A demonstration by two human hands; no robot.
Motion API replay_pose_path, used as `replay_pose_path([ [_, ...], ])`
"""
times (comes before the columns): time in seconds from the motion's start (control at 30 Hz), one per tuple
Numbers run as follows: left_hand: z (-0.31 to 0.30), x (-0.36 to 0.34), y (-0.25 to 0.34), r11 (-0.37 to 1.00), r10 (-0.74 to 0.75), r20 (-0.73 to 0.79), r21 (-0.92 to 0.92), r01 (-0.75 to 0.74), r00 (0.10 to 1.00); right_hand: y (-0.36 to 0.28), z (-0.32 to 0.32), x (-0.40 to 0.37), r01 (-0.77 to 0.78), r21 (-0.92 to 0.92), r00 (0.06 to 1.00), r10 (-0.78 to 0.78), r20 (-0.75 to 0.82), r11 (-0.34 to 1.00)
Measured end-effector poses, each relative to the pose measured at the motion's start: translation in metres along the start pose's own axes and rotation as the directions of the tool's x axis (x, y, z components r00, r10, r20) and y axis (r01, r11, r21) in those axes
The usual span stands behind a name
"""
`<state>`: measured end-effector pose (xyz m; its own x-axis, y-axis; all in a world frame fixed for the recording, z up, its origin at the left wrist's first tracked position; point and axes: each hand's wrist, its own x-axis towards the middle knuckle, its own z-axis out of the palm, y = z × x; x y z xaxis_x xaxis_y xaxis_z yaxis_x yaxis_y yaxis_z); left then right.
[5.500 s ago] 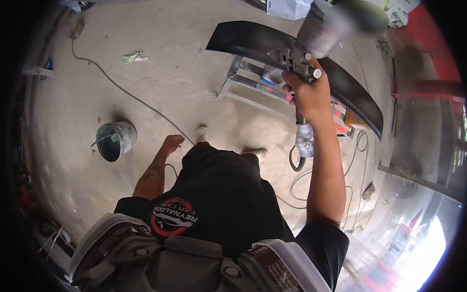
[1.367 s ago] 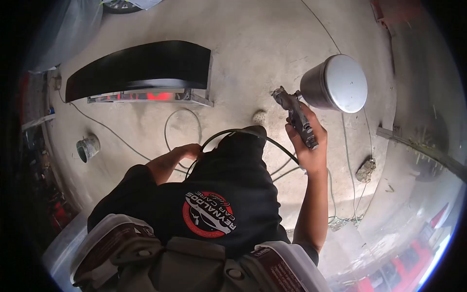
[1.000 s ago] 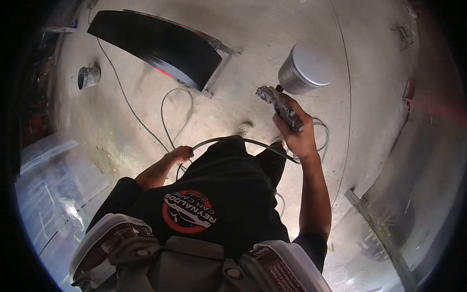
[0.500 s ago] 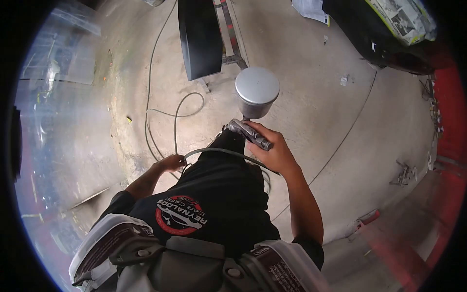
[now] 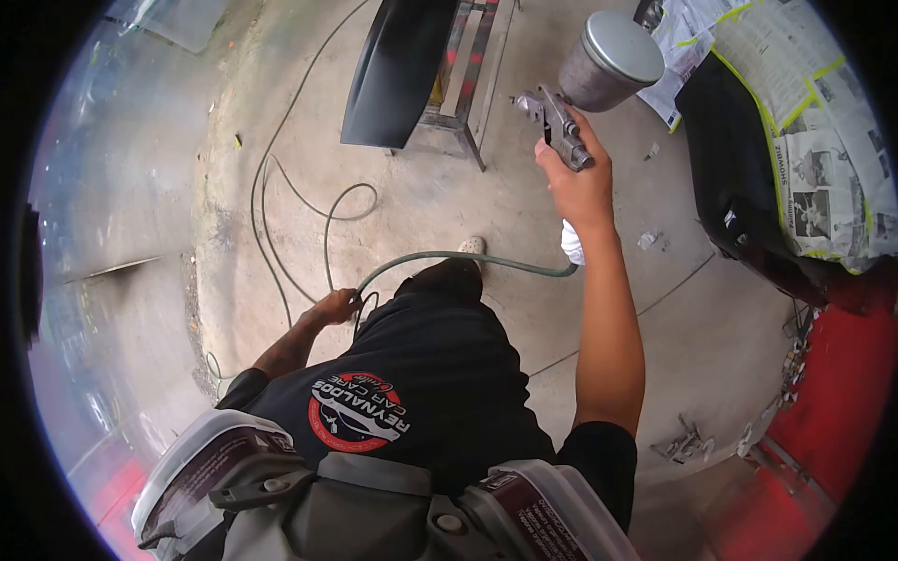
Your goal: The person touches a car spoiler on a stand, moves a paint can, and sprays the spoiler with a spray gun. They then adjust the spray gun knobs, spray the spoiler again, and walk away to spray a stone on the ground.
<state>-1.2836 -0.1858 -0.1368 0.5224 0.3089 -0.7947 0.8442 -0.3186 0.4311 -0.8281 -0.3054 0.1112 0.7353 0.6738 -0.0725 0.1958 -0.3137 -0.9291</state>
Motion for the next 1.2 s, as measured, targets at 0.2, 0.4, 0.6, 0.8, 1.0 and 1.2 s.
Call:
replay_pose_path([
  [0.2, -0.012, 0.007, 0.066, 0.996, 0.062, -0.199, 0.075, -0.048, 0.978, 0.019, -0.040, 0.021, -0.059, 0.007, 0.971, 0.056, 0.234, 0.998],
  [0.4, 0.019, -0.011, 0.114, 0.977, -0.171, -0.213, -0.160, 0.138, 0.962, 0.081, -0.042, 0.078, 0.198, 0.065, 0.975, -0.204, 0.087, 0.978],
  [0.6, 0.119, -0.044, 0.180, 0.868, -0.411, -0.207, -0.386, 0.312, 0.888, 0.149, -0.074, 0.070, 0.291, 0.196, 0.781, -0.351, 0.516, 0.936],
  [0.8, 0.204, -0.060, 0.330, 0.628, -0.532, -0.041, -0.689, 0.362, 0.846, 0.164, -0.126, 0.107, 0.238, 0.345, 0.517, -0.419, 0.746, 0.908],
  [1.0, 0.179, -0.021, 0.460, 0.584, -0.555, -0.146, -0.769, 0.259, 0.819, 0.138, -0.123, 0.239, 0.320, 0.318, 0.626, -0.451, 0.636, 0.892],
  [1.2, 0.164, 0.076, 0.423, 0.524, -0.442, -0.098, -0.835, 0.168, 0.892, 0.110, -0.104, 0.387, 0.248, 0.289, 0.791, -0.366, 0.490, 0.924],
])
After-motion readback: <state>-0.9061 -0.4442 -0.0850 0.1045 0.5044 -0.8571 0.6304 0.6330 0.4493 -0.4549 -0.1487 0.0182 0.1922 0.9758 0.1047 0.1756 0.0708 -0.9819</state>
